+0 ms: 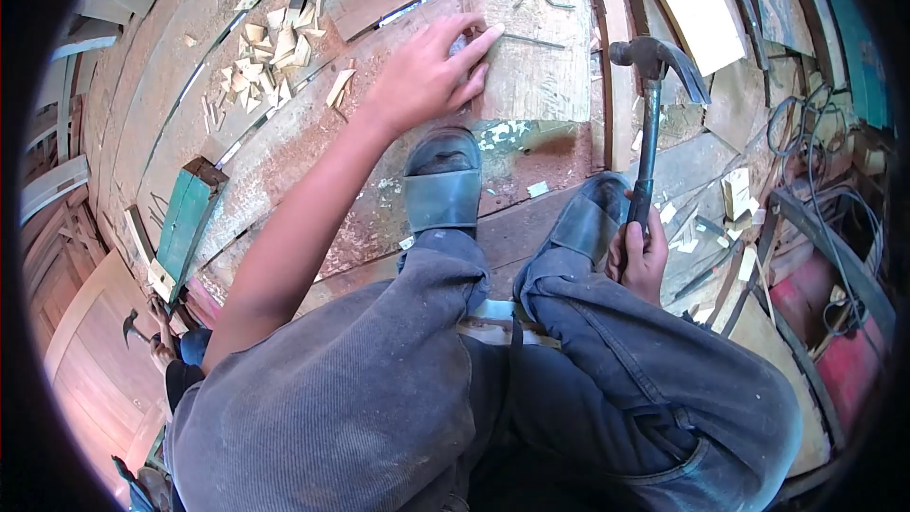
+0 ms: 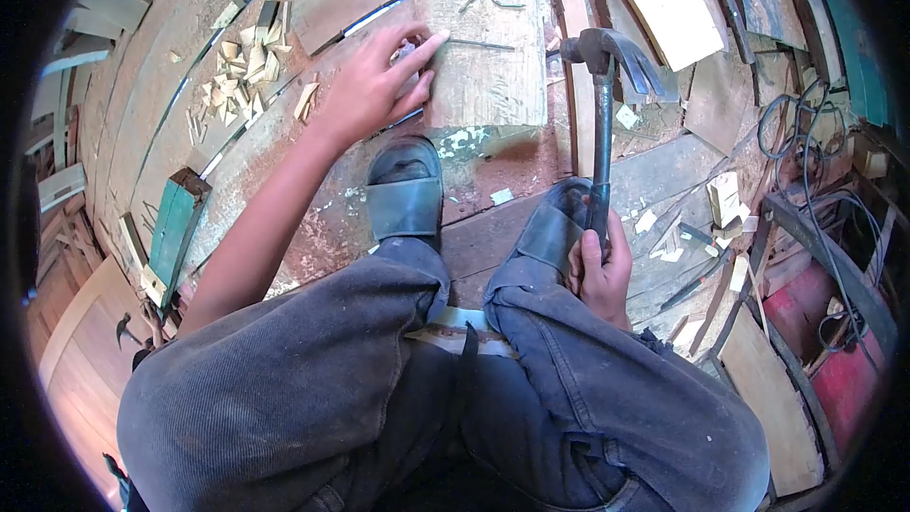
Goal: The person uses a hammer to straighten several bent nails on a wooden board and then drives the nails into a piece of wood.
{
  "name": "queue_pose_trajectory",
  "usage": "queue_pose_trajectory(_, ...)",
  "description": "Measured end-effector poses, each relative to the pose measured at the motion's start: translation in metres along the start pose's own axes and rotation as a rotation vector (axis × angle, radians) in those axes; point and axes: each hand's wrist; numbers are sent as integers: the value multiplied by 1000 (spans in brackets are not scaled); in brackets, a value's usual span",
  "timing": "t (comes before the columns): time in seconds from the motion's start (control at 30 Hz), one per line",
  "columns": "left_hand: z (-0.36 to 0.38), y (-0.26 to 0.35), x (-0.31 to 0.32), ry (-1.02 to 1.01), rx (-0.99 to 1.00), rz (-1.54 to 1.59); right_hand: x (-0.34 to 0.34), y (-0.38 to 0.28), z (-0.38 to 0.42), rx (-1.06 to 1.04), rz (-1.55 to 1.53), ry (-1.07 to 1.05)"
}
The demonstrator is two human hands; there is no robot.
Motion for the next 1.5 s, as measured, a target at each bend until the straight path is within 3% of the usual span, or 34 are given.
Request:
queue_pose_trajectory(0.33, -5, 8, 7, 39, -2, -75, 0, -1, 0, 12, -14, -9)
queue_pose_trajectory(0.53, -12, 10, 1, 59, -139, 99, -2, 1, 0, 27, -19, 4)
queue_pose_trajectory(0.97, -39, 8, 4, 89, -155, 119, -6, -3, 2, 70, -48, 21)
queue_pose_trajectory(1.07, -46, 9, -5, 97, -250, 420, -16, 4, 2, 66, -64, 18)
queue_pose_trajectory(1.1, -57, 14, -22, -23, -336, 553, -18, 5, 3, 64, -68, 33)
queue_pose_trajectory(1.23, -118, 17, -40, -167, -405, 989, -30, 16, 5, -28, -91, 86)
queue_pose_trajectory(1.33, -182, 39, -31, -196, -316, 910, -37, 14, 5, -72, -142, 139)
queue_pose_trajectory(1.4, -216, 51, 5, -217, -229, 1016, -36, 7, 3, -73, -226, 175)
queue_pose_trajectory(1.5, -242, 76, 50, -277, -280, 926, -33, -8, -1, -82, -254, 227)
Point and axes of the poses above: each hand's wrist, its own z-axis away from the middle knuckle, its own x-axis out of the palm, y = z × x, and after that the axes turned 5 degrees about -x, right-handed
